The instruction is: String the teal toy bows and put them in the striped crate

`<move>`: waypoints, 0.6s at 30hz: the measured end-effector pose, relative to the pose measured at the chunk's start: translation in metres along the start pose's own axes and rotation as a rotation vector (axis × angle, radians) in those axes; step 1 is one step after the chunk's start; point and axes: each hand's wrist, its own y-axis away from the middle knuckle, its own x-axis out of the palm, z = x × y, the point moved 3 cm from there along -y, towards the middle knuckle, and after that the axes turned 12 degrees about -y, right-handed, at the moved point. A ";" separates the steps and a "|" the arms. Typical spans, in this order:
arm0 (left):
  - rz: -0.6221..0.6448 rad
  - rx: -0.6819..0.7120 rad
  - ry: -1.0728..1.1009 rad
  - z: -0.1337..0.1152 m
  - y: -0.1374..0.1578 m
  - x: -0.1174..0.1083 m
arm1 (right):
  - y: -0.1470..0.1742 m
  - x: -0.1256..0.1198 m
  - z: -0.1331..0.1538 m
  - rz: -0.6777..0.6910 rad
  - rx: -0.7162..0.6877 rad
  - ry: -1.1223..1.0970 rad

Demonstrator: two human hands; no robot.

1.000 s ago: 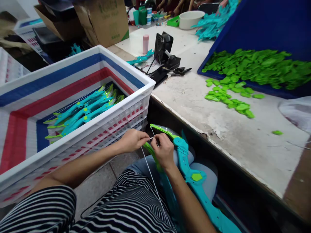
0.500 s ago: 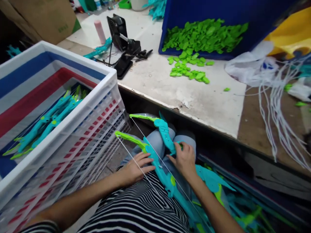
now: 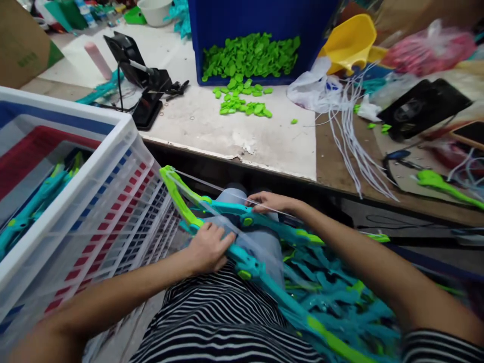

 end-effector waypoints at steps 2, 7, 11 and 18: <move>0.109 -0.089 -0.007 0.017 -0.012 0.001 | -0.005 -0.008 0.000 0.037 0.096 -0.062; 0.156 -0.187 -0.058 0.047 -0.056 0.009 | -0.003 -0.035 0.013 -0.205 0.056 0.103; 0.145 -0.227 -0.119 0.042 -0.079 0.005 | 0.028 -0.054 0.031 -0.575 -0.178 0.514; 0.266 -0.210 -0.015 0.044 -0.113 0.009 | 0.098 -0.015 -0.004 -0.797 -0.352 0.635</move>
